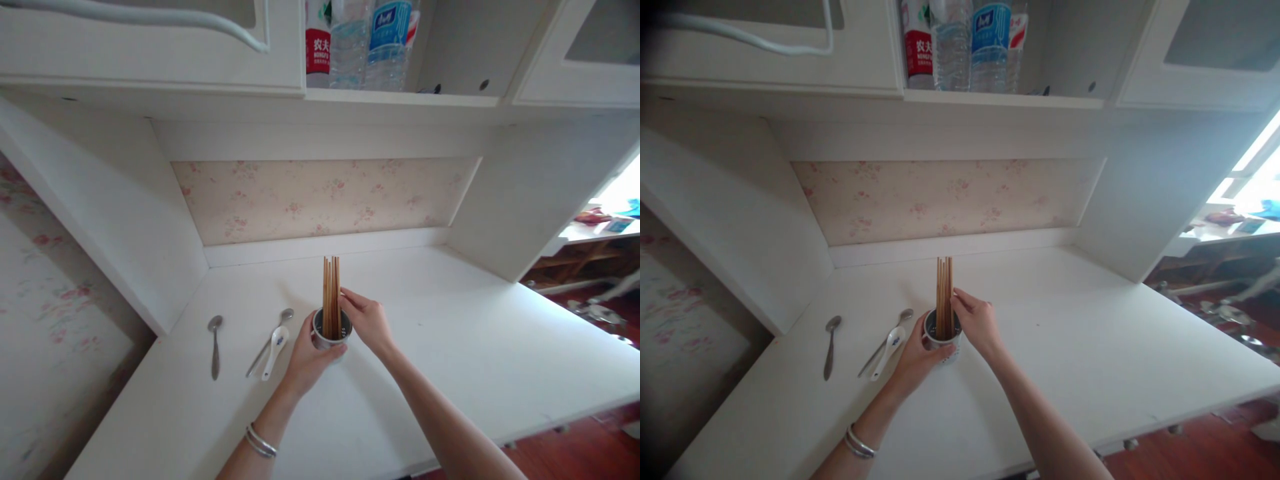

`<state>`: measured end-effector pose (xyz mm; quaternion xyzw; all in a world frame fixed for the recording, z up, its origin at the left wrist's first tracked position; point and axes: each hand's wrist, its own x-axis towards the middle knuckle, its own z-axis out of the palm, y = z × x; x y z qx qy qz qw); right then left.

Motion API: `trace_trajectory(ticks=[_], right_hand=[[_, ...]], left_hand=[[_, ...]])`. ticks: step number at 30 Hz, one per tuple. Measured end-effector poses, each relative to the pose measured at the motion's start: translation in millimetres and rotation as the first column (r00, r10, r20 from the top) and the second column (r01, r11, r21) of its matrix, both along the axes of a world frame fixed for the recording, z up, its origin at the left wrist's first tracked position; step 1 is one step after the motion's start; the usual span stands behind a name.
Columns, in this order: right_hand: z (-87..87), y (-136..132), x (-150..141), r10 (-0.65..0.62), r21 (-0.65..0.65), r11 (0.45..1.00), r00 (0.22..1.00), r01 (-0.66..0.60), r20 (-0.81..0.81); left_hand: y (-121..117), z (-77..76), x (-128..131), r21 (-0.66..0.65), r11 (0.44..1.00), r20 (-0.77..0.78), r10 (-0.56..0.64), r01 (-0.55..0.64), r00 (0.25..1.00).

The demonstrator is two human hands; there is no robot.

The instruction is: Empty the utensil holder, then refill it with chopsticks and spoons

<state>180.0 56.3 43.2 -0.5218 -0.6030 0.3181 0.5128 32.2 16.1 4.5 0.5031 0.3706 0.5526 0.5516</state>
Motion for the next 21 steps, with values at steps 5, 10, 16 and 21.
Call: trace_trajectory(ticks=[5, 10, 16, 21], right_hand=[[-20.9, -13, 3, 0.376, -0.014, 0.919, 0.886, -0.394, -0.269], [-41.9, -24, -3, 0.479, 0.047, 0.857, 0.762, -0.512, -0.436], [-46.1, -23, -4, 0.443, 0.023, 0.887, 0.835, -0.461, -0.327], [-50.1, -20, 0, 0.419, 0.007, 0.899, 0.856, -0.438, -0.303]], left_hand=[[-3, 5.9, 1, 0.018, 1.000, -0.010, -0.004, 0.004, 1.000], [-7, 12.9, 3, 0.071, 0.997, -0.066, -0.016, 0.021, 0.998], [-12, 17.7, -23, 0.101, 0.995, -0.400, 0.020, 0.022, 0.916], [8, 32.1, -100, -0.012, 0.987, -0.781, 0.092, -0.162, 0.618]])
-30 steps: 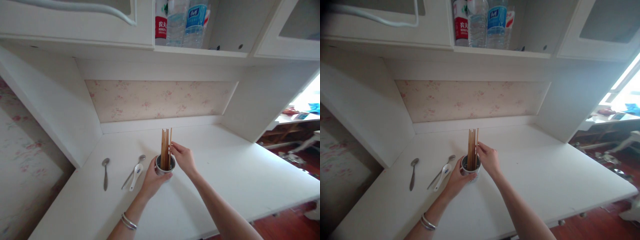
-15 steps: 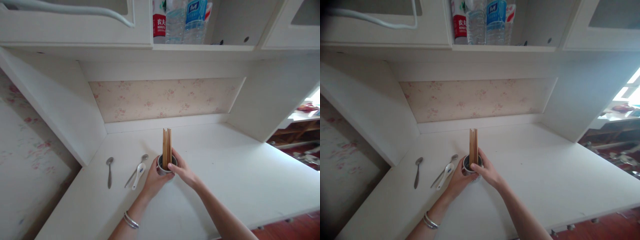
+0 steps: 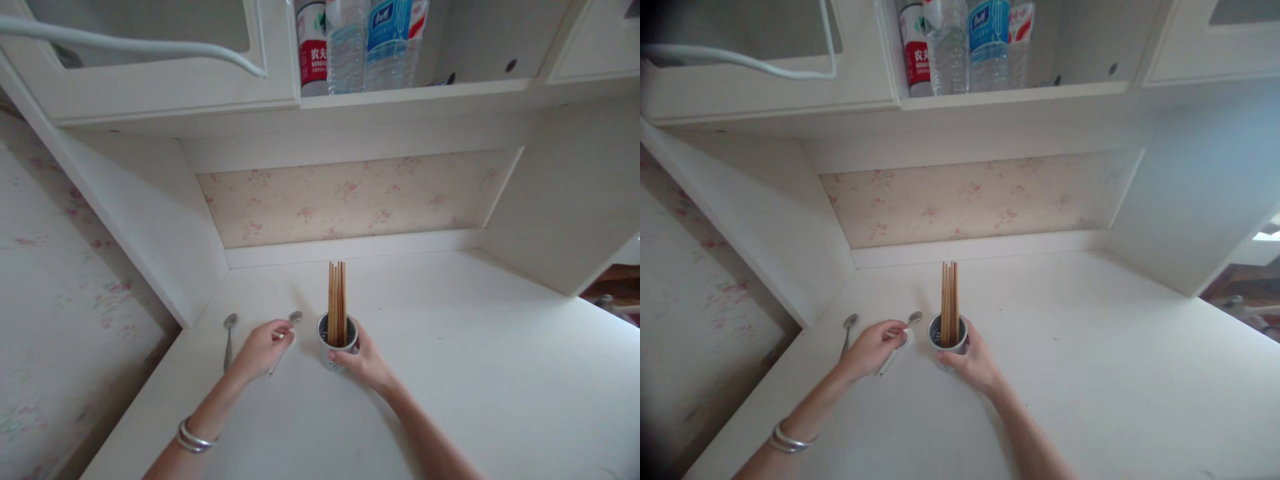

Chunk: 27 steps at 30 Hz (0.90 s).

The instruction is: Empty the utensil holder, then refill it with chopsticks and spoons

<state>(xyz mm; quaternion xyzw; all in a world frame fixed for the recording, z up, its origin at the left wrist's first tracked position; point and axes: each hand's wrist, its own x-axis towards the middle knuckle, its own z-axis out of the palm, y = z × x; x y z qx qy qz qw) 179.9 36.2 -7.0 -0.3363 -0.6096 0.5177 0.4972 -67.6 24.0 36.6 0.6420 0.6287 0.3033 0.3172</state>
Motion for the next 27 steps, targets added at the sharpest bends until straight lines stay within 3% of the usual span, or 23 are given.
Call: trace_trajectory(ticks=[2, 4, 6, 9, 14, 18, 22, 23, 25, 27], right_hand=[[-1.5, 0, 0, 0.004, -0.009, 1.000, 1.000, -0.004, -0.007], [-2.5, 0, 0, 0.004, -0.017, 1.000, 1.000, -0.004, -0.019], [-2.8, -1, 0, -0.004, -0.023, 1.000, 1.000, 0.004, -0.022], [-1.8, -3, 3, -0.006, -0.025, 1.000, 1.000, 0.006, -0.012], [1.3, -5, 6, 0.000, -0.027, 1.000, 1.000, -0.001, -0.023], [1.0, -4, 5, 0.004, -0.021, 1.000, 1.000, -0.004, -0.030], [-1.1, -3, 5, 0.005, 0.007, 1.000, 1.000, -0.005, 0.000], [-1.3, -3, 5, 0.005, 0.013, 1.000, 1.000, -0.005, 0.002], [-1.1, -4, 5, 0.003, 0.014, 1.000, 1.000, -0.003, -0.003], [0.1, -6, 4, 0.003, 0.009, 1.000, 1.000, -0.003, -0.016]], left_hand=[[11, 3.3, -37, 0.015, 0.996, -0.286, 0.090, -0.089, 0.954], [18, 1.9, -70, 0.007, 0.975, -0.551, 0.189, -0.222, 0.813], [22, -3.9, -96, -0.041, 0.958, -0.708, 0.172, -0.283, 0.685], [24, -15.5, -118, -0.111, 0.941, -0.761, 0.126, -0.319, 0.637], [29, -18.0, -124, -0.135, 0.940, -0.737, 0.116, -0.312, 0.666], [39, 3.3, -115, -0.099, 0.956, -0.698, 0.130, -0.274, 0.705], [45, 42.4, -74, -0.007, 0.989, -0.590, 0.113, -0.145, 0.799], [43, 53.6, -57, 0.021, 0.994, -0.528, 0.099, -0.104, 0.843], [38, 74.7, -21, 0.129, 0.990, -0.194, 0.079, -0.054, 0.978], [30, 90.1, 15, 0.170, 0.985, 0.027, 0.038, -0.042, 0.999]])
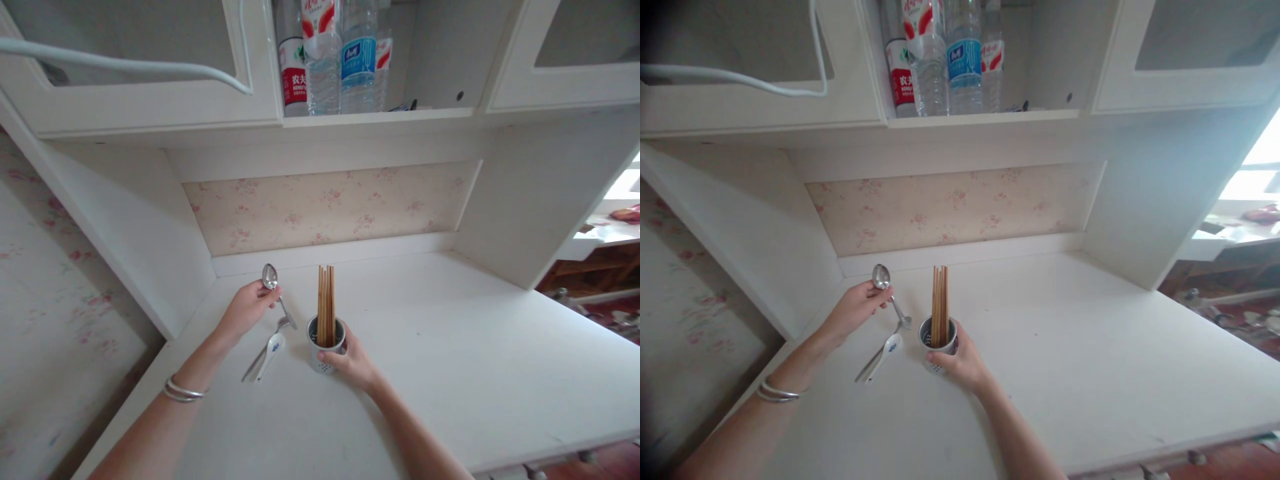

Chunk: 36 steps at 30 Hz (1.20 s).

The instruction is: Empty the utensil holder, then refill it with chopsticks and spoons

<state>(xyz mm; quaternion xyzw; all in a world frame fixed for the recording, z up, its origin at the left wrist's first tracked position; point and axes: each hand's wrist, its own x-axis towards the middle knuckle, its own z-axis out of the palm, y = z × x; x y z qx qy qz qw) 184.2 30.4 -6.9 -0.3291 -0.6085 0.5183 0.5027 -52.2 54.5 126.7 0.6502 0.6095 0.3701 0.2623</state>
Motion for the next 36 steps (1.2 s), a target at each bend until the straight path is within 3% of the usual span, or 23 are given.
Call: trace_trajectory(ticks=[3, 6, 9, 12, 16, 18, 21, 24, 27, 29, 31, 34, 35, 36], right_hand=[[2.4, -2, 0, -0.006, -0.002, 1.000, 1.000, 0.006, -0.016], [3.9, -3, 0, -0.001, -0.007, 1.000, 1.000, 0.001, -0.028], [3.8, -3, 0, 0.013, -0.007, 1.000, 0.999, -0.013, -0.033], [2.9, -3, 0, -0.002, -0.002, 1.000, 1.000, 0.002, -0.025], [2.4, -2, 1, -0.001, 0.018, 1.000, 1.000, 0.002, -0.028], [2.8, -3, 0, 0.003, 0.018, 1.000, 1.000, -0.003, -0.027], [4.1, -4, -1, 0.029, -0.001, 1.000, 0.999, -0.029, -0.029], [4.7, -5, -2, 0.057, 0.002, 0.998, 0.998, -0.057, -0.026], [2.8, -8, 1, 0.110, -0.015, 0.994, 0.994, -0.110, -0.022], [2.1, -12, 6, 0.038, -0.031, 0.999, 0.999, -0.040, -0.036], [6.1, -20, 9, -0.178, 0.031, 0.983, 0.983, 0.179, -0.041], [28.9, -39, 0, -0.517, 0.241, 0.833, 0.856, 0.499, 0.016], [40.8, -46, -8, -0.564, 0.306, 0.796, 0.823, 0.522, 0.065], [53.8, -51, -19, -0.545, 0.356, 0.805, 0.829, 0.474, 0.129]], left_hand=[[-7, 4.4, 42, 0.033, 0.998, 0.164, -0.052, 0.047, 0.985], [-7, -12.7, 62, 0.053, 0.993, 0.201, -0.111, 0.103, 0.973], [-2, -38.4, 69, 0.041, 0.989, 0.132, -0.144, 0.140, 0.981], [1, -60.9, 70, 0.042, 0.994, 0.056, -0.108, 0.105, 0.993], [-6, -80.7, 70, 0.034, 0.999, 0.195, -0.039, 0.033, 0.980], [-16, -86.9, 69, -0.036, 0.998, 0.347, -0.032, 0.047, 0.937], [-33, -93.9, 72, -0.074, 0.974, 0.574, -0.136, 0.216, 0.808], [-45, -100.4, 78, 0.002, 0.926, 0.713, -0.266, 0.377, 0.649], [-46, -107.1, 85, 0.064, 0.930, 0.757, -0.282, 0.362, 0.589], [-45, -111.0, 88, 0.080, 0.940, 0.764, -0.272, 0.332, 0.585], [-43, -113.5, 90, 0.089, 0.946, 0.764, -0.265, 0.311, 0.588], [-44, -114.4, 91, 0.093, 0.949, 0.775, -0.259, 0.301, 0.577], [-44, -114.4, 91, 0.097, 0.948, 0.779, -0.262, 0.303, 0.569], [-45, -114.5, 90, 0.103, 0.948, 0.785, -0.263, 0.301, 0.561]])
